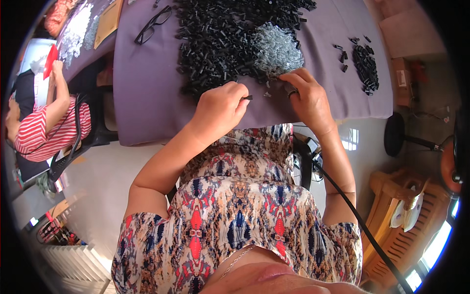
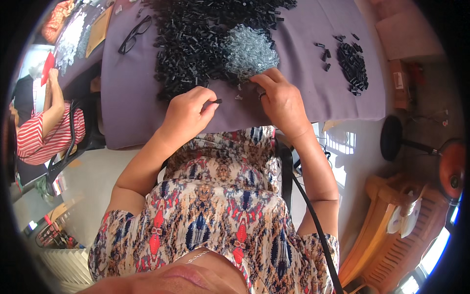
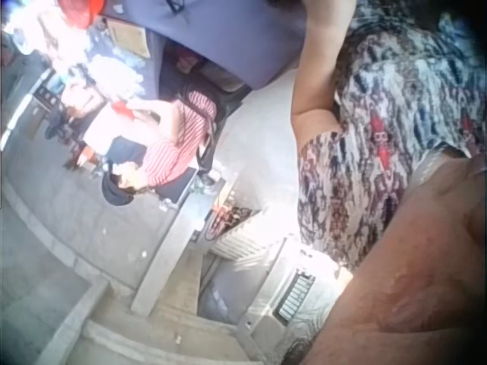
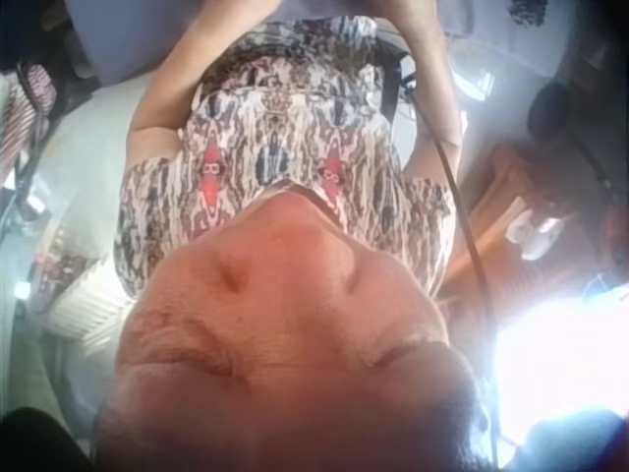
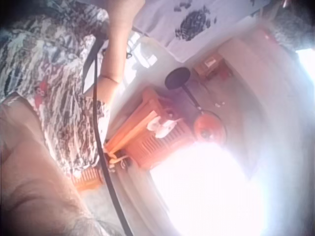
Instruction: Manual assembly of small black plastic components into a circular holder.
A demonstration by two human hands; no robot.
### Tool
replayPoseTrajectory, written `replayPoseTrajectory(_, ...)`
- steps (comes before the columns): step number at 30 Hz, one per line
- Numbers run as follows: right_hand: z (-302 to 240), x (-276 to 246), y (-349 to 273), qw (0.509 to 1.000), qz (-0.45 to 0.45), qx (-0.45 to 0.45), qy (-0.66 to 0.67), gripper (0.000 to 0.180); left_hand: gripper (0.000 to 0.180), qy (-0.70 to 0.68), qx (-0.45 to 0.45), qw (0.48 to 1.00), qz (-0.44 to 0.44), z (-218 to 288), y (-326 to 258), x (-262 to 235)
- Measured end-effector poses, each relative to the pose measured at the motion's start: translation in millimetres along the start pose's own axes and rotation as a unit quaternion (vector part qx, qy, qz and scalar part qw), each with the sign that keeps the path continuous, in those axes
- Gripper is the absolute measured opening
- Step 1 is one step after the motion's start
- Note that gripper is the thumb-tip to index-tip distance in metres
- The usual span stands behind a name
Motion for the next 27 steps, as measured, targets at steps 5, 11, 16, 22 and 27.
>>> replayPoseTrajectory(5, -4.7, 8.4, -1.2, 1.0, -0.018, -0.01, -0.012, 0.035, 0.014, -0.046, -0.021, 0.999, 0.015, -6.1, -6.8, 1.0)
replayPoseTrajectory(11, 3.6, 0.5, -16.4, 1.0, -0.028, 0.006, -0.006, 0.031, 0.011, -0.117, -0.055, 0.991, 0.038, -11.6, -18.4, -0.5)
replayPoseTrajectory(16, 5.5, 1.1, -16.8, 1.0, -0.016, 0.022, 0.012, 0.028, 0.011, -0.157, -0.081, 0.984, 0.028, -13.9, -21.2, 4.8)
replayPoseTrajectory(22, 9.7, 0.0, -15.2, 0.999, 0.005, 0.041, -0.02, 0.027, 0.011, -0.172, -0.093, 0.98, 0.024, -12.0, -21.0, 3.7)
replayPoseTrajectory(27, 8.3, -3.1, -6.7, 0.998, 0.031, 0.021, -0.043, 0.022, 0.012, -0.214, -0.138, 0.967, 0.025, -14.9, -23.1, 5.8)
Point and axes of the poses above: each hand's wrist, its own y-axis towards the middle knuckle, its own x-axis out of the palm, z = x × y, the point moved 9 cm from there along y, towards the middle knuckle, and after that the axes turned 9 degrees about x, right-handed, at the moved point
